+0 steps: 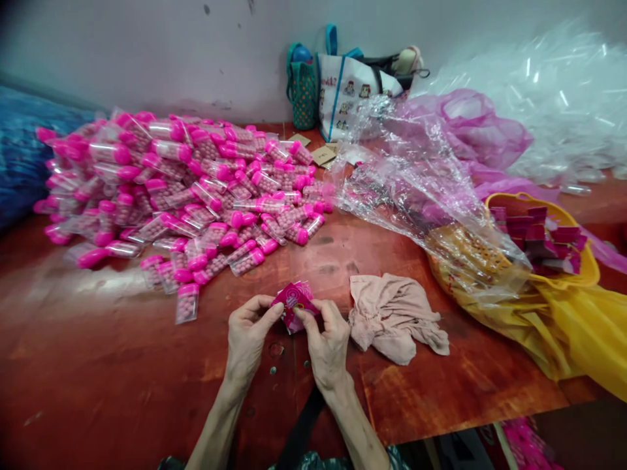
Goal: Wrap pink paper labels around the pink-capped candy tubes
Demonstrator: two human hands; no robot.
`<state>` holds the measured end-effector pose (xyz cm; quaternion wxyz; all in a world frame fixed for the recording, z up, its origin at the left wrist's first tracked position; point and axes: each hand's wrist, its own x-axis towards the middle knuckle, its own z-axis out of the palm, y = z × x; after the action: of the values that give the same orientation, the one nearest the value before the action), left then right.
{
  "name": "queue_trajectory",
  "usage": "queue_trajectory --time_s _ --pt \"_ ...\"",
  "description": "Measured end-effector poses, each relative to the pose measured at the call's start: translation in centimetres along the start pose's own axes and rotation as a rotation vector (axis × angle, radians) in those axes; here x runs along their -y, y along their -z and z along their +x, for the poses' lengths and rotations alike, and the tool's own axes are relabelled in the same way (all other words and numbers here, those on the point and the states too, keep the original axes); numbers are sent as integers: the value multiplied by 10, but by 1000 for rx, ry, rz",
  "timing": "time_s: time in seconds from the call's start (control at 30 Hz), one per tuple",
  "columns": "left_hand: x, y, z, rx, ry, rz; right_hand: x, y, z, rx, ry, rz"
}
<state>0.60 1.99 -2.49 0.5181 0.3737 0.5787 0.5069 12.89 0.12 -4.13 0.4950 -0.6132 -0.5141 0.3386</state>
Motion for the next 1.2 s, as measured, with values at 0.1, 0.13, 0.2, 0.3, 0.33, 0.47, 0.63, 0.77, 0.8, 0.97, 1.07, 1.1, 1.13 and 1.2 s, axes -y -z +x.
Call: queue_trajectory --time_s 0.1,0.13,0.2,0.3,0.33,0.47,0.63,0.77,0.8,0.97,1.07,1.1,1.13,1.2 --pt "-3 0 -1 70 67 -167 3 -1 -1 37 -44 58" --pt "-4 -1 -1 93 96 -222 4 -1 -2 48 -52 70" --pt "-2 -2 -1 115 145 -285 6 -2 -3 75 -74 96" --pt "2 -4 0 81 157 -278 7 -3 -5 89 -85 85" --pt "4 -6 0 67 152 -264 7 -3 -5 79 -83 74" --pt "7 -9 1 19 120 -169 3 -1 -1 -27 -22 23" --pt "5 -8 7 -29 44 -4 -7 6 6 -232 -3 -34" --pt "10 -10 14 -53 -161 275 -8 7 6 -273 -8 -60" --pt "12 -11 15 -54 -253 400 -6 6 6 -263 2 -72" --pt "20 -14 19 -68 -555 757 -1 4 6 -212 9 -52" --pt "21 -14 21 -82 -583 766 -1 4 7 -192 0 -30" --pt "20 -13 22 -81 -583 763 -2 4 7 -187 -3 -24" --pt "19 -13 22 -81 -585 756 -2 4 7 -184 -7 -17" --pt "16 -11 22 -89 -586 711 -3 4 6 -177 -22 0"
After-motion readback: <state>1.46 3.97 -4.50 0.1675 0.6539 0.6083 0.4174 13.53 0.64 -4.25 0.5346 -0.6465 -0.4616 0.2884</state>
